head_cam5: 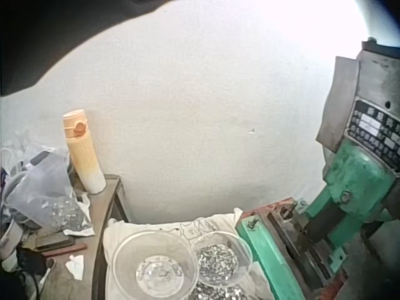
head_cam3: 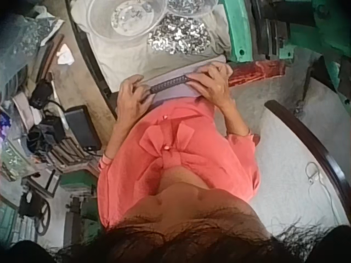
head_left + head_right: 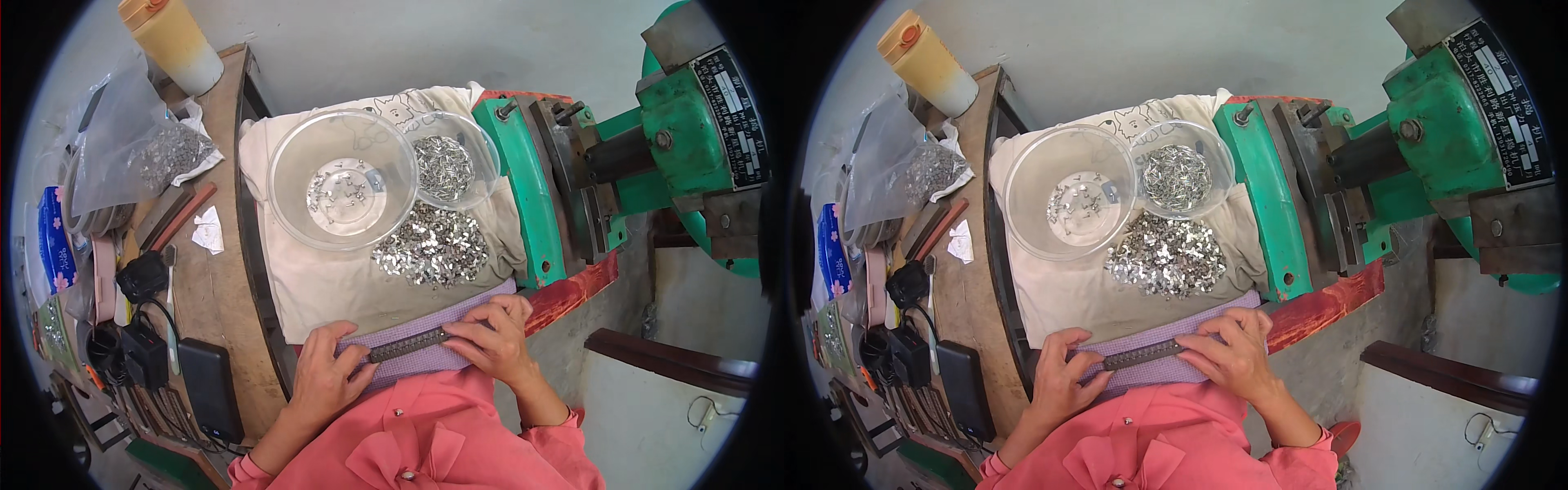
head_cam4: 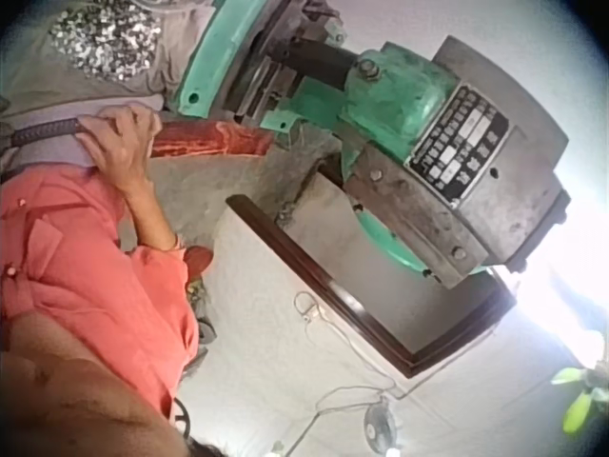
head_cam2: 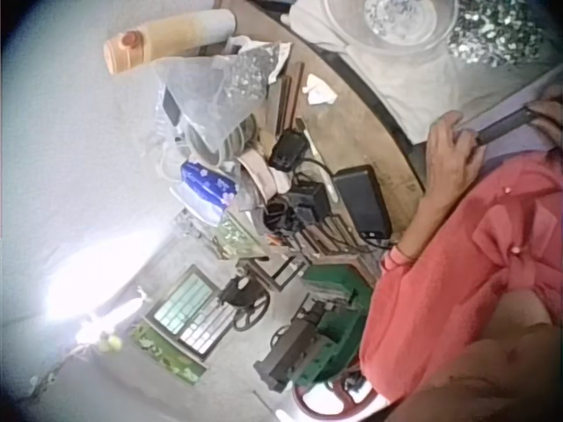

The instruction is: The person picks small silver metal pieces from a clear plastic container and places them into a long metal strip with slots. They then insert the strip into a green press machine and operate the lever to press the parts. The person repeats this process of loading and pressing multiple times.

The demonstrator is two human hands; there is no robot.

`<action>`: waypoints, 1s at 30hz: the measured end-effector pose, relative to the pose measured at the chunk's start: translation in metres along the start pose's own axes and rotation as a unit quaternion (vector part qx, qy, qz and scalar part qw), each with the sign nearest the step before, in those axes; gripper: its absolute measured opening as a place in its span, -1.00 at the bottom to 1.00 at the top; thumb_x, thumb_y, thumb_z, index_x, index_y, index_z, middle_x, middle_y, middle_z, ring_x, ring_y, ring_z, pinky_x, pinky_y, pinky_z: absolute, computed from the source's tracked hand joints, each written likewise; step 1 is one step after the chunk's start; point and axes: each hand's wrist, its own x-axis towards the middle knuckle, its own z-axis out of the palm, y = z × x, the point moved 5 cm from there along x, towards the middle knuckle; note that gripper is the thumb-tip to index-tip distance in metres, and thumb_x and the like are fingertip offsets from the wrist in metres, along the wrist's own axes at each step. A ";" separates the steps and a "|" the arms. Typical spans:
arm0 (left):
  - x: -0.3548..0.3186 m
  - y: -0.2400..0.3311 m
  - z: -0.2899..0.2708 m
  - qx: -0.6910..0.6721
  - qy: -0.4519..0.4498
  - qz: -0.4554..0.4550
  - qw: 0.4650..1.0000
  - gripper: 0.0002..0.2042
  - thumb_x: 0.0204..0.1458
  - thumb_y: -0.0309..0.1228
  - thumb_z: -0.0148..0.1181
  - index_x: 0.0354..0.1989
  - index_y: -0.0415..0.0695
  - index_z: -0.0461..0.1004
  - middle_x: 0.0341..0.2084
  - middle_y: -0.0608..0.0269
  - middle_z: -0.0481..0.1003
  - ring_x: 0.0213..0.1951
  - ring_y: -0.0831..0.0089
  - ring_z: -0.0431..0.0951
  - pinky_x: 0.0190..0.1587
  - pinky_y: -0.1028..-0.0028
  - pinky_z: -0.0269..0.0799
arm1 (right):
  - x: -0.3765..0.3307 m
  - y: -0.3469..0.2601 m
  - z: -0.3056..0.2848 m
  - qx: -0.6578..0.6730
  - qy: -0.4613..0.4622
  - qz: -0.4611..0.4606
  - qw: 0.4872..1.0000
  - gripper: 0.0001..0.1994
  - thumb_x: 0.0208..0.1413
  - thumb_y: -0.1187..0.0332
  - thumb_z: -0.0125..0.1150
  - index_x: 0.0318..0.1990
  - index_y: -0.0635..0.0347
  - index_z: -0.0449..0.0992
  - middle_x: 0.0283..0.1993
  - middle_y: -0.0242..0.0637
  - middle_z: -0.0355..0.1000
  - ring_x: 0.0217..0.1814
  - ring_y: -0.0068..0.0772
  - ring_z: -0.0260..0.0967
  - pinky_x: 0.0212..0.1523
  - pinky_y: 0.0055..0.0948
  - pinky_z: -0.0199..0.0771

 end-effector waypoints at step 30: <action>0.002 -0.004 -0.001 -0.024 -0.006 0.002 1.000 -0.71 -0.21 -0.47 0.50 -0.31 -0.19 0.52 -0.05 0.03 0.43 -0.10 0.08 0.47 -0.15 0.28 0.51 | 0.070 -0.038 0.030 0.061 -0.103 -0.022 0.993 -0.90 -0.09 0.37 0.43 -0.39 -0.02 0.61 -0.40 -0.45 0.41 -0.28 -0.34 0.41 -0.15 -0.32 0.26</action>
